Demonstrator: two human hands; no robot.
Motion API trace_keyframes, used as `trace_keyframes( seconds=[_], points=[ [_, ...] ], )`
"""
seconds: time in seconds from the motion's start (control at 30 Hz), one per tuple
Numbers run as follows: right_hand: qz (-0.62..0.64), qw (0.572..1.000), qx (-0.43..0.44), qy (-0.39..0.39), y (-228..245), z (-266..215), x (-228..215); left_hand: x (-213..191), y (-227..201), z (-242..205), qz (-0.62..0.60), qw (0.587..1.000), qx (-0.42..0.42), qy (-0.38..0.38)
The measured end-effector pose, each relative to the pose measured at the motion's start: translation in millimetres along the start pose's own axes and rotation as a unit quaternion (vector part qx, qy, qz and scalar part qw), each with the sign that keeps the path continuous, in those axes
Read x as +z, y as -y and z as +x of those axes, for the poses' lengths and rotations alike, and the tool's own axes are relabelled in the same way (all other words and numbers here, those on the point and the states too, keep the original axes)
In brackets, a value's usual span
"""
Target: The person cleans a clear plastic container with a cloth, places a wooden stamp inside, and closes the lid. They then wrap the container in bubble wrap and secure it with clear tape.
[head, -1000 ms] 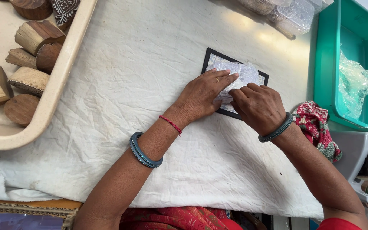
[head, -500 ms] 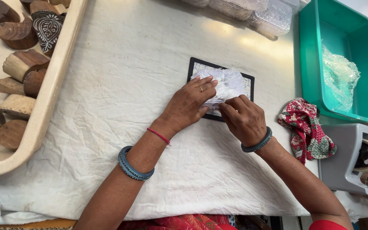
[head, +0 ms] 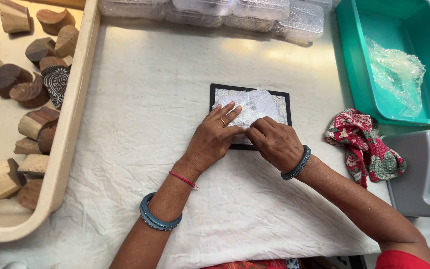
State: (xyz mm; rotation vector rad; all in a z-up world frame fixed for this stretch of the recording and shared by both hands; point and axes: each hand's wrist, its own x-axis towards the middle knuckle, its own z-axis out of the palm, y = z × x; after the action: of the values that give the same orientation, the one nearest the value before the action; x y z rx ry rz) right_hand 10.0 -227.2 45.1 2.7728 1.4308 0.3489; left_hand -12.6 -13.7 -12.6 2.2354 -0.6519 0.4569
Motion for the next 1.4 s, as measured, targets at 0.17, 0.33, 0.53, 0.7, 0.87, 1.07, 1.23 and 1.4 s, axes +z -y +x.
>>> trace_keyframes(
  seconds=[0.17, 0.33, 0.53, 0.7, 0.87, 1.07, 1.23, 1.4],
  points=[
    [0.039, 0.999, -0.004, -0.035, -4.1, -7.7, 3.3, -3.2, -3.3, 2.5, -0.013, 1.0, -0.001, -0.001],
    [0.109, 0.989, -0.013, -0.1, -3.6, -4.3, -1.7, -5.6, -5.2, 3.2, -0.028, 0.999, -0.021, -0.003],
    [0.135, 0.99, 0.009, -0.029, -16.9, 7.7, 4.6, -4.6, -5.6, 3.5, -0.059, 0.998, -0.037, -0.003],
    [0.149, 0.988, 0.028, 0.023, -20.3, 20.8, -4.6, -5.9, -7.0, 3.0, -0.067, 0.997, -0.039, -0.004],
    [0.129, 0.99, 0.03, 0.058, -19.3, 29.5, -7.0, -3.6, -5.8, 2.0, -0.069, 0.997, -0.04, -0.006],
    [0.14, 0.981, 0.076, 0.11, -23.4, 40.4, -4.0, -3.4, -5.9, 1.4, -0.059, 0.997, -0.038, -0.012],
    [0.135, 0.975, 0.094, 0.153, -22.8, 47.4, -7.7, -13.2, -13.1, 6.7, -0.068, 0.996, -0.063, 0.017],
    [0.12, 0.969, 0.159, 0.147, -32.8, 62.9, -15.6, -13.2, -14.2, 4.4, -0.063, 0.996, -0.055, 0.008]
  ],
)
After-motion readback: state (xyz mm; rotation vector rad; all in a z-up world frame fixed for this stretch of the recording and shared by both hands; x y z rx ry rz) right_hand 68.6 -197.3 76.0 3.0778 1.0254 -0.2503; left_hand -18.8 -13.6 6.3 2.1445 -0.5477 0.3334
